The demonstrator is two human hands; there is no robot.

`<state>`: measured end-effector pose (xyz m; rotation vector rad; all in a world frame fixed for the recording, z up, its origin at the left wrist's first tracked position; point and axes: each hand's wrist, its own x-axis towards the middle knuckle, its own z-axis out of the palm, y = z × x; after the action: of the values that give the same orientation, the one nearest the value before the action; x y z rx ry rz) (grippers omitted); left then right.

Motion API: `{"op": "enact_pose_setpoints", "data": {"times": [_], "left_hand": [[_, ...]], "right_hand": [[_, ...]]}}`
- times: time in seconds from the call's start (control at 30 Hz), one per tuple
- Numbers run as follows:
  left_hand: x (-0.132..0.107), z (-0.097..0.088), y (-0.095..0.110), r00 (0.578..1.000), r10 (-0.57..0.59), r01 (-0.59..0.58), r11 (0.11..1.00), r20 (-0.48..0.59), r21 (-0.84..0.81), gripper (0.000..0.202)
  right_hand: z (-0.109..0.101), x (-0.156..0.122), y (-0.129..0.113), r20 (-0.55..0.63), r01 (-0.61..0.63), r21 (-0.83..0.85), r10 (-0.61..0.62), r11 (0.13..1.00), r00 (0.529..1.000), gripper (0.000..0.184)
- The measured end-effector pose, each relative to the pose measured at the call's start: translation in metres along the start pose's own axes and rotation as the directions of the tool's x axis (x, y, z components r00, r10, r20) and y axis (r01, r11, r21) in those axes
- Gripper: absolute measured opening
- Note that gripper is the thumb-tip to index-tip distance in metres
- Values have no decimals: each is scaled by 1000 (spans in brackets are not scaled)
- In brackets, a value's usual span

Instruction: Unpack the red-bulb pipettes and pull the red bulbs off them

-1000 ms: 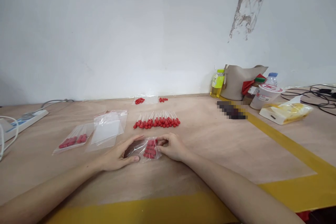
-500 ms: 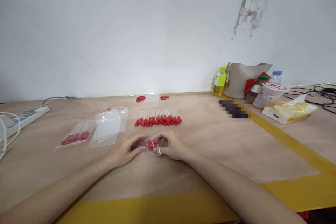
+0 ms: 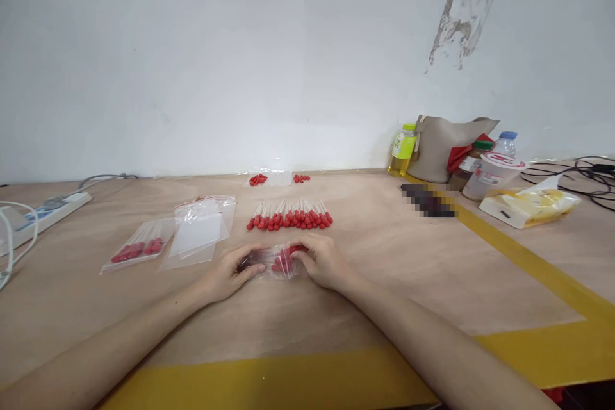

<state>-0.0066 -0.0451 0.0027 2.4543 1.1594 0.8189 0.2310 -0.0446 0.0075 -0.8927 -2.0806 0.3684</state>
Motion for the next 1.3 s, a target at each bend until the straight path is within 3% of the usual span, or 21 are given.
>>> {"op": "enact_pose_setpoints", "data": {"times": [0.13, 0.33, 0.5, 0.67, 0.87, 0.97, 1.03, 1.1, 1.2, 1.3], "left_hand": [[0, -2, 1, 1000, -6, 5, 1000, 11, 24, 30], [0, -2, 1, 1000, -13, 13, 999, 12, 34, 30], [0, -3, 1, 1000, -13, 12, 999, 8, 38, 30], [-1, -5, 0, 1000, -15, 14, 998, 3, 61, 33], [-2, -5, -2, 1000, -23, 23, 997, -6, 69, 36], [-2, -5, -2, 1000, -23, 23, 999, 5, 49, 34], [-2, -6, -1, 1000, -27, 27, 999, 8, 39, 34], [-2, -6, -1, 1000, -29, 29, 999, 11, 30, 34], [-1, -6, -1, 1000, -26, 26, 999, 8, 27, 35], [-2, -6, -1, 999, -37, 36, 999, 10, 29, 34]], "right_hand": [[-7, 1, 11, -19, -55, 47, 56, 997, 998, 17], [-17, -2, 16, 135, -160, 111, 145, 981, 980, 16], [-20, 0, 16, 165, -217, 151, 191, 964, 968, 15], [-45, 5, 28, 243, -393, 443, 314, 806, 918, 29], [-102, 3, 60, 93, -440, 575, 480, 690, 873, 32], [-111, 6, 74, -175, -318, 605, 512, 730, 841, 33], [-106, 13, 80, -356, -237, 548, 480, 802, 802, 35], [-95, 20, 82, -460, -205, 416, 400, 886, 793, 34], [-75, 29, 82, -472, -185, 103, 212, 977, 856, 25], [-56, 31, 84, -396, -113, -201, 25, 973, 918, 17]]}}
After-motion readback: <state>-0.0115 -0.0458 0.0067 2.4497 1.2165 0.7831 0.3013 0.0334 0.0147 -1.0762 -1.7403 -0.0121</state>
